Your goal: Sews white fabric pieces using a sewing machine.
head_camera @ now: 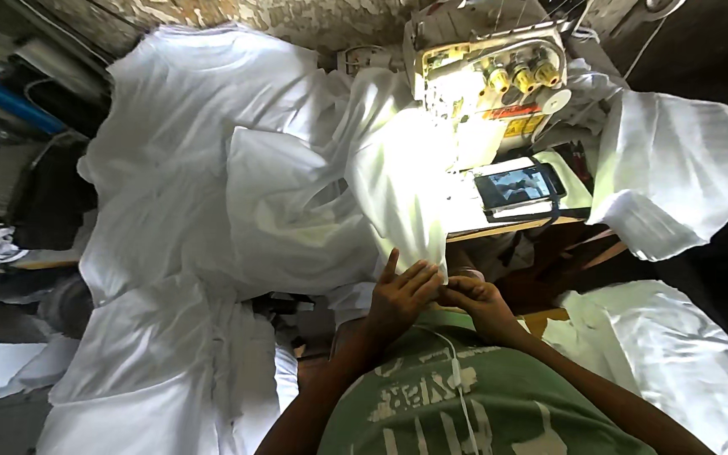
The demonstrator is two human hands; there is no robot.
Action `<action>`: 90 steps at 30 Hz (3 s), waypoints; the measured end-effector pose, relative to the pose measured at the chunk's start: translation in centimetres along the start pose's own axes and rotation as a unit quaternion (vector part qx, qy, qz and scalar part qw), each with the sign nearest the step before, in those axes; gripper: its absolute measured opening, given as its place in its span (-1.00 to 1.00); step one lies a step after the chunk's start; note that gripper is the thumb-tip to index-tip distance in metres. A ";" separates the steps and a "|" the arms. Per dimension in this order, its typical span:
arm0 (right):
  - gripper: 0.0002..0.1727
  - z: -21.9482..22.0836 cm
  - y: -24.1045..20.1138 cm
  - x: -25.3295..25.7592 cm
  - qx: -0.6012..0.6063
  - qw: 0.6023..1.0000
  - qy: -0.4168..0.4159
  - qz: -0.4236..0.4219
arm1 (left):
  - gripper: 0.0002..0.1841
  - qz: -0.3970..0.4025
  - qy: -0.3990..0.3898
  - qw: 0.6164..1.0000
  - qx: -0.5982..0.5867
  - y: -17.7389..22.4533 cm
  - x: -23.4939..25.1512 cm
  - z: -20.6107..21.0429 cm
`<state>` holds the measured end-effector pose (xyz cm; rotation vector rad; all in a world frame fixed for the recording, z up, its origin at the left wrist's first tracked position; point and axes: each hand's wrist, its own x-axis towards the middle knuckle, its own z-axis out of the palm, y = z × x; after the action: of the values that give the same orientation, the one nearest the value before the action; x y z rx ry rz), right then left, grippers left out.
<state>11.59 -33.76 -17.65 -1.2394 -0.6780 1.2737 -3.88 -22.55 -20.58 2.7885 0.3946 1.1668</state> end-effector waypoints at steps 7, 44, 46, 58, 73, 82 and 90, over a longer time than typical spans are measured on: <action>-0.67 -1.0 -0.2 -0.4 0.083 0.990 -0.092 0.061 | -0.80 0.005 0.003 1.000 -0.008 -0.1 -0.4 0.2; -0.49 3.5 -5.0 12.9 -0.513 0.811 -0.248 -0.132 | -0.88 -0.221 0.315 0.900 -0.206 -4.3 11.6 -6.0; -0.47 5.1 -4.8 14.4 -0.457 0.836 -0.241 -0.186 | -0.86 -0.130 0.344 0.913 -0.174 -5.8 14.6 -5.7; -0.79 0.5 -8.2 19.2 -0.391 0.778 0.220 -0.440 | -0.83 0.033 0.288 0.956 0.048 -9.4 16.8 -6.7; -0.88 -0.3 -8.3 20.6 -0.392 0.764 0.235 -0.456 | -0.87 0.059 0.249 0.963 0.088 -9.2 17.0 -8.2; -0.81 -2.3 -10.0 20.4 -0.332 0.833 0.107 -0.429 | -0.91 0.100 0.207 0.968 0.098 -9.9 18.0 -9.0; -0.85 -6.0 -7.9 18.1 -0.333 0.907 -0.028 -0.255 | -0.92 0.155 0.117 0.978 0.071 -8.5 19.0 -7.1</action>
<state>23.97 -17.24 -16.24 -1.4277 -1.4547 0.6457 2.17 -9.25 -4.07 2.9169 0.0594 1.6024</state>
